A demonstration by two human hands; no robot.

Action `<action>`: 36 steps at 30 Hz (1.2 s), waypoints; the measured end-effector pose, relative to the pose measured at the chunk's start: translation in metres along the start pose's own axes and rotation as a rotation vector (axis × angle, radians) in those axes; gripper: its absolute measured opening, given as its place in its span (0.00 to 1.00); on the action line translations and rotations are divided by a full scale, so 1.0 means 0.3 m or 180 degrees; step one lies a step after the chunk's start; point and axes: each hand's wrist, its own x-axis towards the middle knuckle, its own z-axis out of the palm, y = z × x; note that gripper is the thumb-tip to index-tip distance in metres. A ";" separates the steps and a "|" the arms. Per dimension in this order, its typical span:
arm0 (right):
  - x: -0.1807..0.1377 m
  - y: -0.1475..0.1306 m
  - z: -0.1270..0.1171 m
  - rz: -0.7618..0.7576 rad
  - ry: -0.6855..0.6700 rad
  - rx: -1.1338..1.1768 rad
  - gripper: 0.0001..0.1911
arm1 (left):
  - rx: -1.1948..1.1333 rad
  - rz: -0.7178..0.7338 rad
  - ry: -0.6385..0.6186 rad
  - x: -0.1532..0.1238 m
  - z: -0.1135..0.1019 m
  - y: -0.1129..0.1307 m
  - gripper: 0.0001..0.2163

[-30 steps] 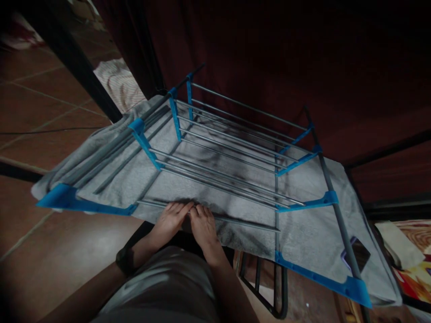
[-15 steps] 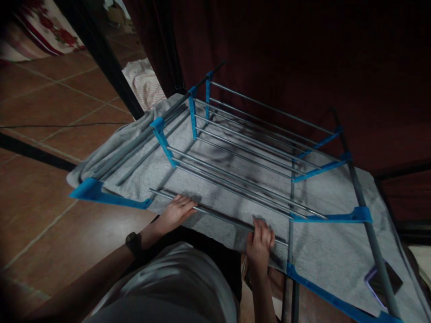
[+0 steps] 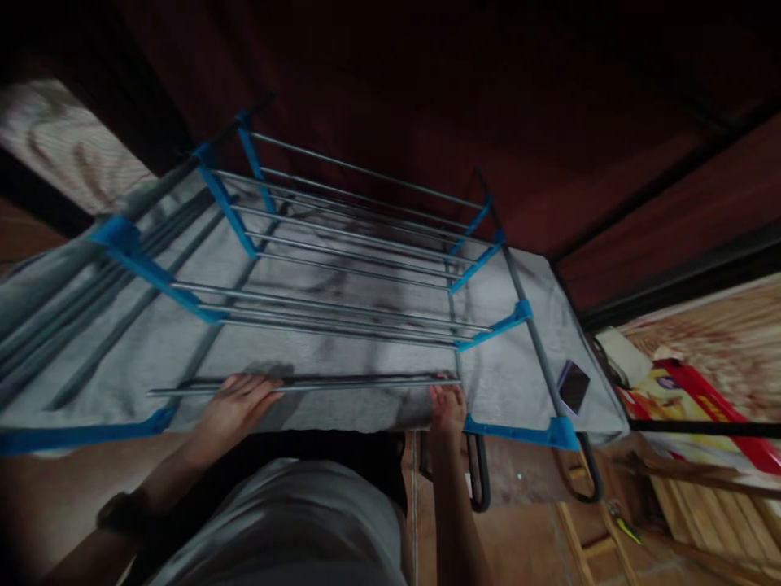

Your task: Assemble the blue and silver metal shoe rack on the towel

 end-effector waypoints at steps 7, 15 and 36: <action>0.020 0.013 0.015 0.0179 -0.0018 0.0419 0.04 | -0.0049 0.0205 0.0029 -0.004 0.049 -0.043 0.15; -0.011 -0.006 -0.006 0.0207 0.0022 0.0690 0.12 | -0.0049 0.0258 -0.0121 0.015 0.042 -0.047 0.16; -0.108 -0.036 -0.041 0.0499 -0.0029 0.0643 0.13 | -0.0295 -0.0067 0.0063 -0.037 0.105 -0.032 0.10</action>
